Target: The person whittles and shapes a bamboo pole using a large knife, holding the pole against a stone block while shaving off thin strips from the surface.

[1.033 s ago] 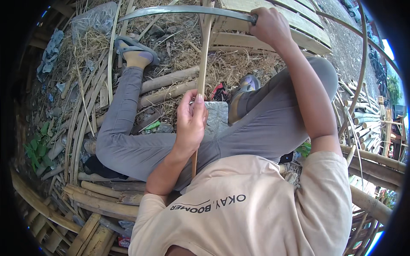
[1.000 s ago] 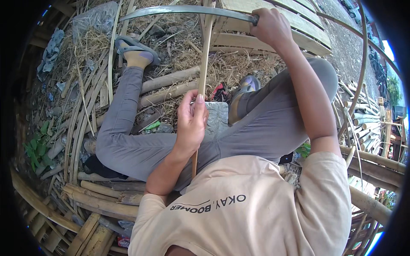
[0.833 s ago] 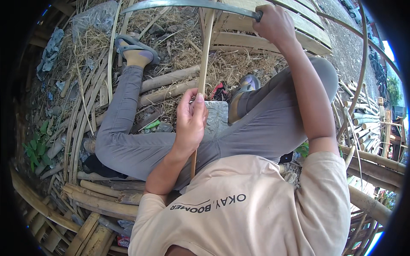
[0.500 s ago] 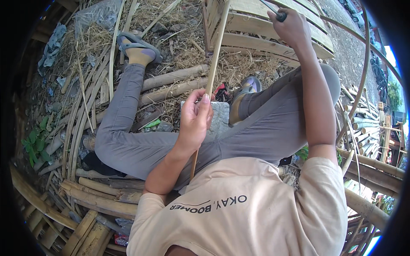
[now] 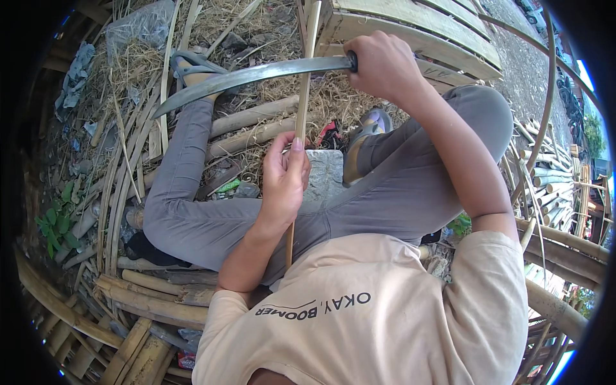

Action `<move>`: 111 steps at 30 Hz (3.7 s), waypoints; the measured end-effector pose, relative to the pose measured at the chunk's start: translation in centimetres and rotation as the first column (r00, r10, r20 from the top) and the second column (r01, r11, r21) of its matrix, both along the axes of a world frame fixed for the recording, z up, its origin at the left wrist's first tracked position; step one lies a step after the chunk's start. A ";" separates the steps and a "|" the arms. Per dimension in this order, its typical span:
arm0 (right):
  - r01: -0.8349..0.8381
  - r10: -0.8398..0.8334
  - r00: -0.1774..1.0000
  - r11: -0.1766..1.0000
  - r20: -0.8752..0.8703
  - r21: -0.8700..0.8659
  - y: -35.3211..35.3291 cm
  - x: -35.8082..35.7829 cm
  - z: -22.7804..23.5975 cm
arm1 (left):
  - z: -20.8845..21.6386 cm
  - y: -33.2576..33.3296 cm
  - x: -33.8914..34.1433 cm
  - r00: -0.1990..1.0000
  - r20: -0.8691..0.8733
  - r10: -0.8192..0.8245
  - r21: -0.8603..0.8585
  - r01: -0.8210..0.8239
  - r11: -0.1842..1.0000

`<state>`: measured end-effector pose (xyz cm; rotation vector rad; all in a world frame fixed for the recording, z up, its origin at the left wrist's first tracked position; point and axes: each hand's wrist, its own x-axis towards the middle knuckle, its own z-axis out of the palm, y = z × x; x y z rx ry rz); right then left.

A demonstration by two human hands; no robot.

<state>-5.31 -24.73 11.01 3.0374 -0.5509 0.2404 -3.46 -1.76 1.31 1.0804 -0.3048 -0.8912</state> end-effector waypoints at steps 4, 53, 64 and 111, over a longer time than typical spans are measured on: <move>0.035 -0.035 0.999 0.999 -0.021 -0.003 0.0 0.4 0.0 | 0.2 0.2 -0.2 0.999 0.038 0.002 0.009 -0.002 1.000; -0.024 0.037 0.994 0.992 0.108 -0.125 -2.0 0.8 -0.6 | 0.4 0.5 1.9 0.863 -0.415 -0.288 -0.313 0.163 0.936; 0.076 -0.058 0.992 0.984 0.114 -0.161 -4.9 0.9 0.1 | 0.6 0.9 2.3 0.858 -0.413 -0.304 -0.343 0.163 0.925; 0.158 -0.156 0.962 0.987 0.223 0.009 -5.6 -1.1 1.9 | -0.1 0.6 2.9 0.814 -0.432 -0.388 -0.400 0.213 0.892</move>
